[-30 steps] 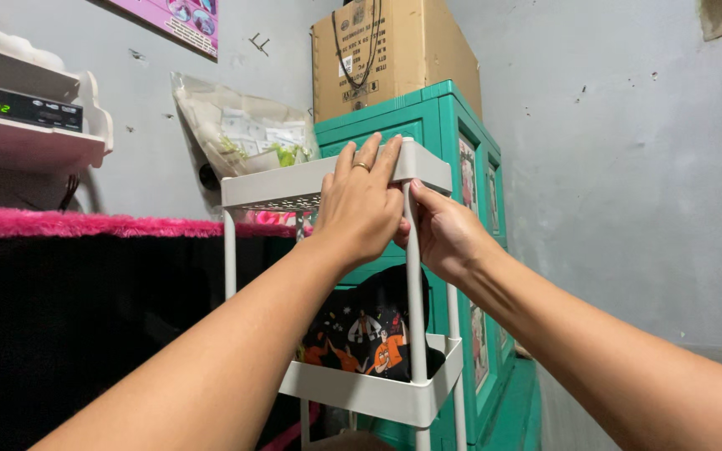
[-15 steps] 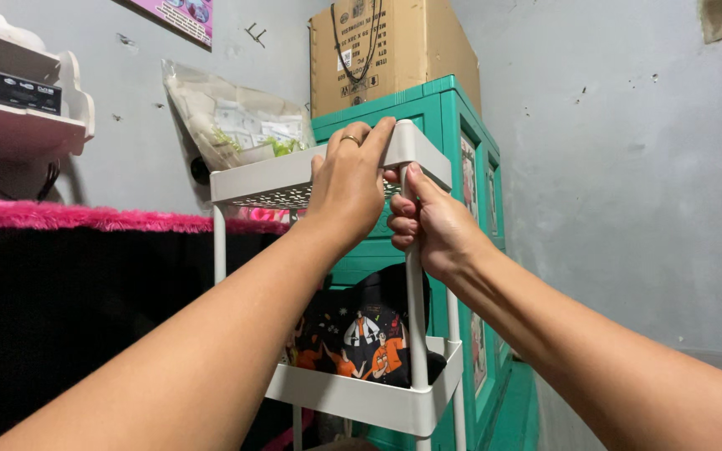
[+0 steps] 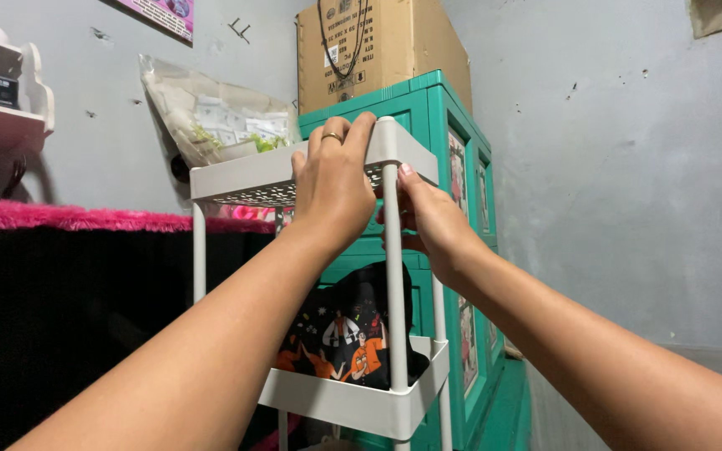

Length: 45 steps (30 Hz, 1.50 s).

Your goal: The person disassembles a white plastic three-tier corner shelf. They remove the top shelf tray, then detach the vertical support poles one by one, and finally remove the remaining shelf trays and a small basket from the frame.

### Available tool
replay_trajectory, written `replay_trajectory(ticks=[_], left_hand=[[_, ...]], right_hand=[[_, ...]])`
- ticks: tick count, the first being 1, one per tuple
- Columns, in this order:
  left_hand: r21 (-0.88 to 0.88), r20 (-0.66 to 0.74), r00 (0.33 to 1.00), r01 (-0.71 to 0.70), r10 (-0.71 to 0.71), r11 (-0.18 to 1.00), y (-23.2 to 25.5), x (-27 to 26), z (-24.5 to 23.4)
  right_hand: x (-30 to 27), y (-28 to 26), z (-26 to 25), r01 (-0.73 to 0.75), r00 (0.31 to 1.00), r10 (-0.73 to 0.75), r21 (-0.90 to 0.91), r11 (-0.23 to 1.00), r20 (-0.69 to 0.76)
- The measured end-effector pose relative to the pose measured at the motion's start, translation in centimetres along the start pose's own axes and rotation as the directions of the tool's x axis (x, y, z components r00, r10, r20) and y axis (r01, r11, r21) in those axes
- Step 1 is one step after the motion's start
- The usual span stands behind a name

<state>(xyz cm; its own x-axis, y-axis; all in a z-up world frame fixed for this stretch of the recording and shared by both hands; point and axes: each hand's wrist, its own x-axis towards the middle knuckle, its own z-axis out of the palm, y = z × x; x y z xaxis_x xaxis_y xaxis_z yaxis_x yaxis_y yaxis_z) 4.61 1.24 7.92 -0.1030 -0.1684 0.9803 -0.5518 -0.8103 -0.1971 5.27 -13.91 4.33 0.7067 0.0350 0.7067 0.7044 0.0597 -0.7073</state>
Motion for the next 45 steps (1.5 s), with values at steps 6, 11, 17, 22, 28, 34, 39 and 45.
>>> replay_trajectory(ticks=[6, 11, 17, 22, 28, 34, 39, 45], left_hand=[[-0.003, -0.072, 0.997, 0.031, -0.031, 1.000, 1.2, 0.3, 0.6], [0.151, -0.096, 0.982, -0.145, 0.160, 0.978, 3.9, -0.1, 1.2], [0.394, 0.115, 0.939, -0.343, 0.325, 0.852, 6.1, -1.4, 2.6], [0.498, 0.163, 0.915, -0.398, 0.368, 0.770, 5.9, -0.9, 3.3], [0.482, 0.209, 0.907, -0.421, 0.366, 0.768, 5.4, 1.1, 2.8], [0.527, 0.315, 0.884, -0.466, 0.346, 0.710, 5.8, 1.7, 2.2], [0.524, 0.329, 0.873, -0.486, 0.361, 0.700, 5.9, 1.8, 2.0], [0.528, 0.374, 0.874, -0.476, 0.312, 0.703, 6.3, 2.0, 2.4]], right_hand=[[2.4, 3.9, -6.1, -0.041, 0.990, 0.032, -0.069, 0.997, -0.135], [4.6, 5.5, -10.6, -0.270, 0.960, 0.261, -0.097, 0.958, -0.098], [4.8, 6.0, -12.1, -0.299, 0.947, 0.307, -0.092, 0.950, 0.093], [5.5, 5.8, -12.0, -0.324, 0.930, 0.320, -0.012, 0.946, 0.182], [7.9, 5.3, -11.5, -0.336, 0.929, 0.317, 0.077, 0.939, 0.190], [8.8, 5.0, -10.9, -0.334, 0.942, 0.324, 0.134, 0.933, 0.092], [8.9, 5.3, -10.7, -0.339, 0.940, 0.325, 0.195, 0.920, 0.102], [9.7, 5.8, -10.5, -0.351, 0.936, 0.331, 0.215, 0.911, 0.124]])
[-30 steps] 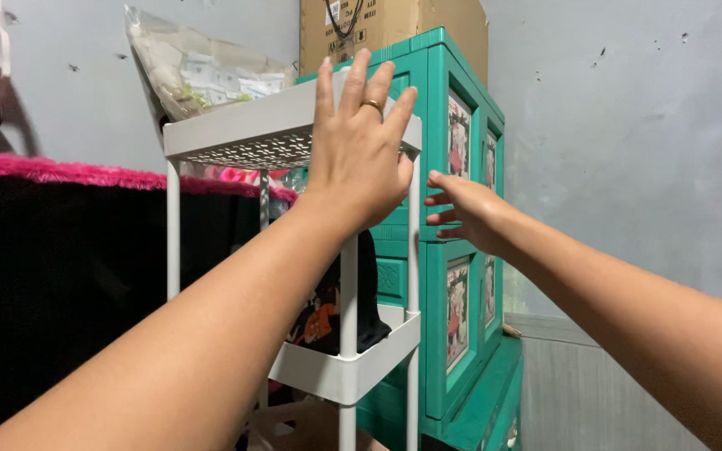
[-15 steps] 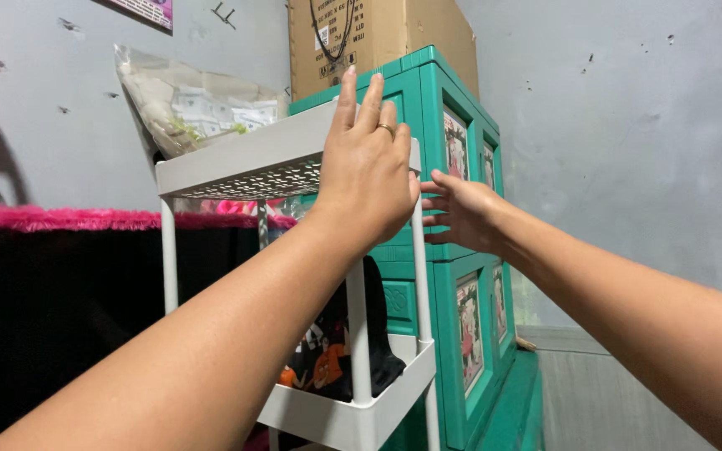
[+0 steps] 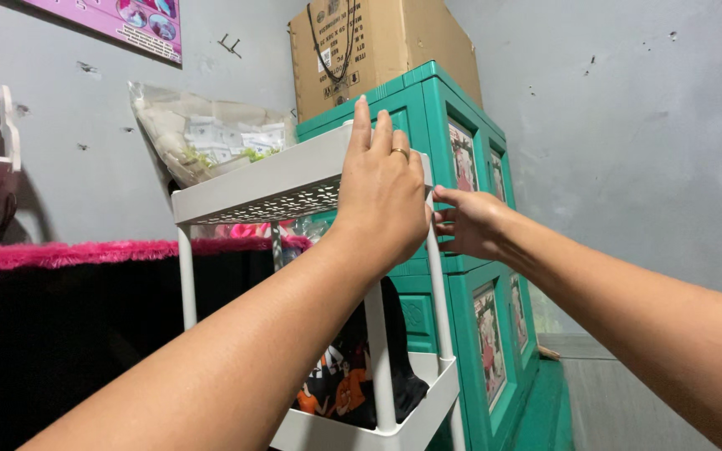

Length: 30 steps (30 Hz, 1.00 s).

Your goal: The person disassembles a white plastic three-tier corner shelf. They remove the top shelf tray, then detach the vertical support poles one by one, and finally remove the remaining shelf trays and a small basket from the frame.

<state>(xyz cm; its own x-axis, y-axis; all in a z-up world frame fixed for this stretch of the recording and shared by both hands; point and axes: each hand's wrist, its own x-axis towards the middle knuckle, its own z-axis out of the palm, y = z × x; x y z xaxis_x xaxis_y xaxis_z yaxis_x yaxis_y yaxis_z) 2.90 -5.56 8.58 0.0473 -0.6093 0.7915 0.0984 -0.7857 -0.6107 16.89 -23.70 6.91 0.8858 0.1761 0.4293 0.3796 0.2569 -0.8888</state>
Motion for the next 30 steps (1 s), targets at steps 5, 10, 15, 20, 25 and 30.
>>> replay_trajectory(ticks=[5, 10, 15, 20, 25, 30], left_hand=[[0.043, 0.020, 0.999, 0.026, -0.027, 0.999, 0.7, 0.4, 0.2], [0.065, -0.051, 0.998, 0.044, -0.041, 0.997, 1.0, 0.2, 0.4], [0.057, -0.177, 0.981, 0.095, -0.084, 0.994, 0.5, -0.7, 0.6], [0.033, -0.151, 0.988, 0.036, -0.031, 0.999, -0.7, -1.4, 0.2], [0.096, -0.118, 0.991, -0.047, 0.058, 0.994, -1.4, -1.7, -0.4], [0.139, -0.134, 0.989, -0.050, 0.069, 0.989, -1.1, -1.8, -0.7]], right_hand=[[1.5, 0.9, -0.7, 0.044, 0.996, -0.053, 0.126, 0.991, 0.075], [3.4, 2.2, -1.3, 0.009, 0.977, -0.076, 0.318, 0.948, 0.199], [4.1, 3.0, -1.0, -0.008, 0.941, -0.132, 0.409, 0.912, 0.312], [4.3, 3.0, -0.6, -0.001, 0.903, -0.179, 0.420, 0.907, 0.390], [5.3, 3.7, -0.1, -0.032, 0.840, -0.233, 0.474, 0.880, 0.490], [5.9, 3.7, 0.1, -0.029, 0.820, -0.248, 0.469, 0.883, 0.516]])
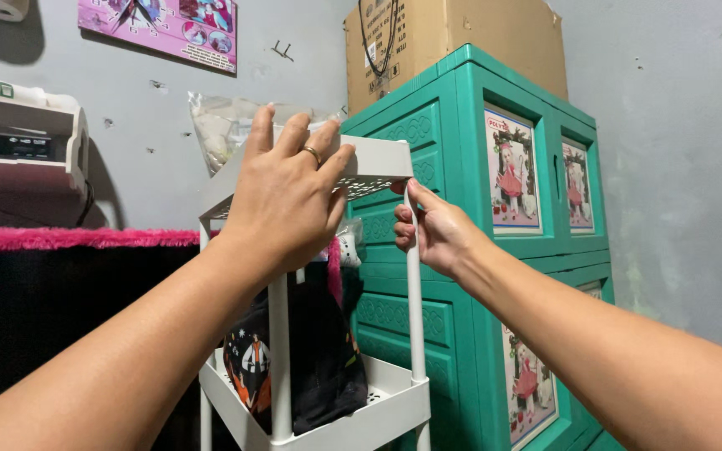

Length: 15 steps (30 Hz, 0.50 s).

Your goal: The person disassembles a white plastic three-tier corner shelf. They remove the top shelf tray, then detach the vertical support poles one by one, and finally remove the remaining shelf trays and a small basket from the frame.

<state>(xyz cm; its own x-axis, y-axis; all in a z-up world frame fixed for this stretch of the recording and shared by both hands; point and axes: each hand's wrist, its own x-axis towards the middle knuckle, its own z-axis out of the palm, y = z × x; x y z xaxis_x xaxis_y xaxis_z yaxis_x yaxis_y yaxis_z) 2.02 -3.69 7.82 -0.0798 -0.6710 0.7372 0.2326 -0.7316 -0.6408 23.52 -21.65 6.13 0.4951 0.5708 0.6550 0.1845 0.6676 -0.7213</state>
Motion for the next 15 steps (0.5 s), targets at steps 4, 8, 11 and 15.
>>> replay_trajectory(ticks=[4, 8, 11, 15], left_hand=[[0.042, -0.036, 0.999, -0.008, 0.010, 0.999, 0.1, 0.4, -0.1], [-0.018, -0.039, 0.999, -0.023, 0.022, 1.000, -0.2, 1.1, 0.0], [-0.050, -0.019, 1.000, -0.020, 0.019, 0.999, -0.6, 1.1, 0.0], [-0.137, -0.032, 0.999, 0.028, -0.032, 0.990, -1.2, 0.7, 0.2]], right_hand=[[-0.4, -0.9, 0.2, -0.070, 0.996, 0.068, -0.028, 0.997, -0.049], [-1.2, -1.6, 0.4, -0.060, 0.995, 0.055, -0.066, 0.996, -0.079], [-1.6, -1.6, 0.7, -0.096, 0.986, 0.056, -0.262, 0.960, -0.155], [-2.4, -1.3, 0.8, -0.225, 0.974, 0.129, -0.737, 0.637, -0.186]])
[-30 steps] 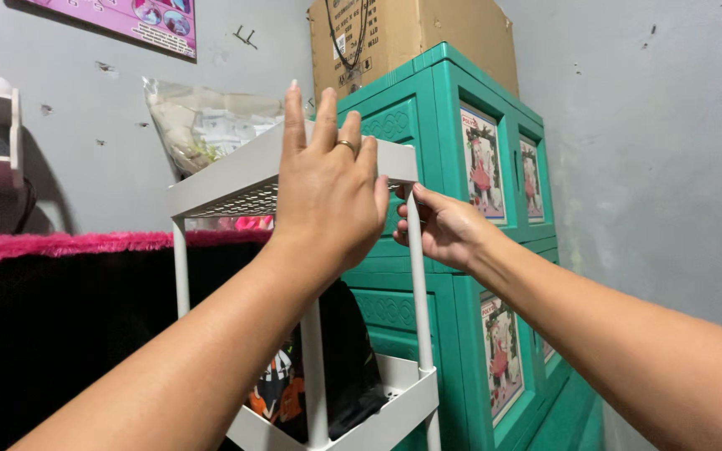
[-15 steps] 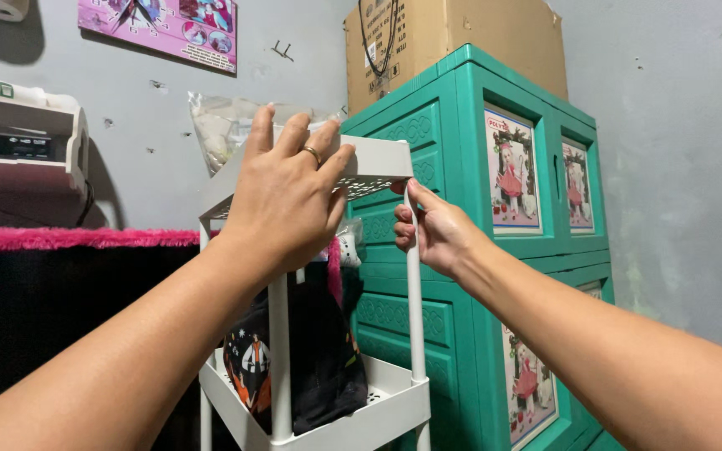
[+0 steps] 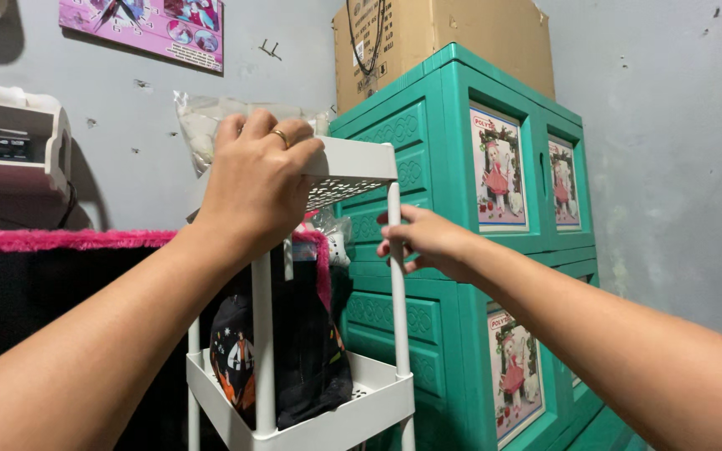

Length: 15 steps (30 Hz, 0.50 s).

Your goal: The person disassembles a white plastic three-tier corner shelf. They remove the top shelf tray, then detach the vertical support poles one by one, and finally remove the remaining shelf trays and a small basket from the frame.

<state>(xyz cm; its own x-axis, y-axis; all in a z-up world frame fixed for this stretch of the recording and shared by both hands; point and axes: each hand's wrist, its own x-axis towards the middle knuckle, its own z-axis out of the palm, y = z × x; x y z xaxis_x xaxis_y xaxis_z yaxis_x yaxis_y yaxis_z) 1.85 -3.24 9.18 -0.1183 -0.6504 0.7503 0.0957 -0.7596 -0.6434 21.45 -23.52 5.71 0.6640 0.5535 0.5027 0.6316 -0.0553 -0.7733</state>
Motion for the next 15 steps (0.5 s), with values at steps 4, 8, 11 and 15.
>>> replay_trajectory(ticks=[4, 8, 11, 15], left_hand=[[-0.207, -0.018, 0.991, 0.124, -0.131, 0.970, -1.3, -0.6, 0.6], [-0.494, -0.023, 0.921, 0.327, -0.388, 0.806, -3.4, -2.3, 0.9], [-0.546, 0.096, 0.851, 0.478, -0.516, 0.688, -4.4, -4.0, 1.9], [-0.530, 0.069, 0.830, 0.500, -0.553, 0.685, -5.6, -6.4, 4.3]], right_hand=[[-1.5, 0.7, 0.6, -0.083, 0.995, 0.073, -0.181, 0.980, -0.062], [-3.2, 0.0, 1.1, -0.097, 0.993, 0.076, -0.253, 0.963, -0.090], [-4.7, -1.2, 1.9, -0.079, 0.974, 0.011, -0.295, 0.952, -0.227], [-6.5, -3.3, 3.6, 0.093, 0.845, -0.342, -0.515, 0.852, -0.412]])
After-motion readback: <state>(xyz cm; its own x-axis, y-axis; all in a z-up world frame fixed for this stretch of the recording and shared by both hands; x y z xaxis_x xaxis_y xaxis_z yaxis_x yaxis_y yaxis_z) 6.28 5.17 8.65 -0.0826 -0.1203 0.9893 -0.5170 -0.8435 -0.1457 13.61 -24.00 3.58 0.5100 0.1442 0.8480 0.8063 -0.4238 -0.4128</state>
